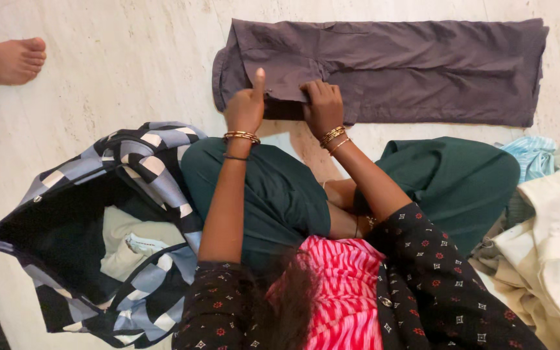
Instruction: The person folds a dark-colored shirt and a white shirt on the floor, smoothing each garment and placing the folded dark shirt into a bag.
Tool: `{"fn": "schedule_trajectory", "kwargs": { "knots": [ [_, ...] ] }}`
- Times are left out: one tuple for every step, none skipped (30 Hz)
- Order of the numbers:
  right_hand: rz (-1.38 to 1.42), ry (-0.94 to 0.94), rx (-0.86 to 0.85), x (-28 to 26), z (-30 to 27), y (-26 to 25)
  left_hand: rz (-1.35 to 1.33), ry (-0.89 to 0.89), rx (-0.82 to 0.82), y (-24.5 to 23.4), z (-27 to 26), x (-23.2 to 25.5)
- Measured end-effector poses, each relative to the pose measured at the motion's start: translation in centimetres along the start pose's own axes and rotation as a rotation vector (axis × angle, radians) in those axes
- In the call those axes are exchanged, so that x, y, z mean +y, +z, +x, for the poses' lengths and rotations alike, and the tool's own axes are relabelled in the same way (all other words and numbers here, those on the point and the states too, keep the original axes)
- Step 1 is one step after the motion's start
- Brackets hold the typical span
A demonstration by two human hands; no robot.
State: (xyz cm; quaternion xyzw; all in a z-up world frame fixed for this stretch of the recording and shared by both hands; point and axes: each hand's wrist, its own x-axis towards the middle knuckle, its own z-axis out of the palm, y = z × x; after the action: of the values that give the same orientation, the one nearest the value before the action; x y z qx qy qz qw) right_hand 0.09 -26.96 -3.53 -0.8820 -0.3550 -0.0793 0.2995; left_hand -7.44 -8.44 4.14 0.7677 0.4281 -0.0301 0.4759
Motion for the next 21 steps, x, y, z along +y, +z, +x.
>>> {"fn": "schedule_trajectory", "kwargs": {
  "knots": [
    [0.08, -0.026, 0.022, 0.2, -0.5, -0.2, 0.388, 0.074, 0.146, -1.0, -0.4, 0.8],
    [0.078, -0.021, 0.017, 0.2, -0.9, -0.3, 0.389, 0.071, 0.139, -1.7, -0.5, 1.5],
    [0.084, -0.114, 0.055, 0.1, -1.1, -0.5, 0.516, 0.342, 0.327, -2.2, -0.1, 2.3],
    [0.09, -0.207, 0.093, -0.1, -1.3, -0.7, 0.637, 0.618, 0.511, -2.6, 0.6, 2.8],
    [0.088, -0.204, 0.09, -0.1, -1.3, -0.9, 0.635, 0.617, 0.507, -2.6, 1.7, 3.3],
    [0.077, -0.247, 0.053, -0.1, -1.3, -1.2, 0.433, 0.769, 0.181, -2.4, 3.3, 3.9],
    [0.066, -0.289, 0.016, 0.0, -1.2, -1.5, 0.218, 0.898, -0.148, -2.1, 4.7, 4.1],
    [0.062, -0.287, 0.013, 0.0, -1.0, -1.6, 0.214, 0.898, -0.152, -1.8, 5.8, 3.8],
    [0.103, -0.304, -0.016, 0.2, -0.8, -1.8, 0.153, 0.8, -0.376, -1.4, 6.9, 3.5],
    [0.145, -0.32, -0.044, 0.6, -0.5, -1.9, 0.09, 0.695, -0.596, -0.9, 8.0, 3.2],
    [0.143, -0.314, -0.047, 1.0, -0.1, -1.9, 0.088, 0.692, -0.602, -0.5, 9.2, 2.9],
    [0.185, -0.285, -0.14, 1.7, 0.5, -1.8, 0.167, 0.646, -0.633, -0.1, 10.2, 2.7],
    [0.233, -0.255, -0.237, 2.2, 0.9, -1.5, 0.245, 0.594, -0.662, 0.4, 11.1, 2.1],
    [0.237, -0.249, -0.244, 3.2, 1.4, -1.3, 0.243, 0.585, -0.668, 1.0, 11.9, 1.7],
    [0.472, -0.052, -0.316, 4.6, 2.6, -1.1, 0.173, 0.547, -0.714, 1.3, 13.0, 1.6],
    [0.703, 0.149, -0.387, 5.7, 3.3, -0.9, 0.103, 0.508, -0.759, 1.4, 13.8, 1.2],
    [0.905, 0.314, -0.346, 7.1, 4.2, -1.0, 0.104, 0.506, -0.754, 1.5, 14.7, 1.0],
    [1.104, 0.483, -0.301, 8.5, 5.0, -1.0, 0.246, 0.597, -0.578, 1.4, 15.5, 0.8],
    [1.104, 0.485, -0.308, 9.8, 5.4, -1.0, 0.381, 0.677, -0.402, 1.6, 16.1, 0.3],
    [1.195, 0.598, -0.198, 11.1, 5.9, -0.8, 0.379, 0.67, -0.401, 1.7, 16.6, -0.1],
    [1.284, 0.707, -0.081, 12.1, 6.2, -0.5, 0.544, 0.617, -0.26, 1.6, 17.2, -0.2]
  ]
}}
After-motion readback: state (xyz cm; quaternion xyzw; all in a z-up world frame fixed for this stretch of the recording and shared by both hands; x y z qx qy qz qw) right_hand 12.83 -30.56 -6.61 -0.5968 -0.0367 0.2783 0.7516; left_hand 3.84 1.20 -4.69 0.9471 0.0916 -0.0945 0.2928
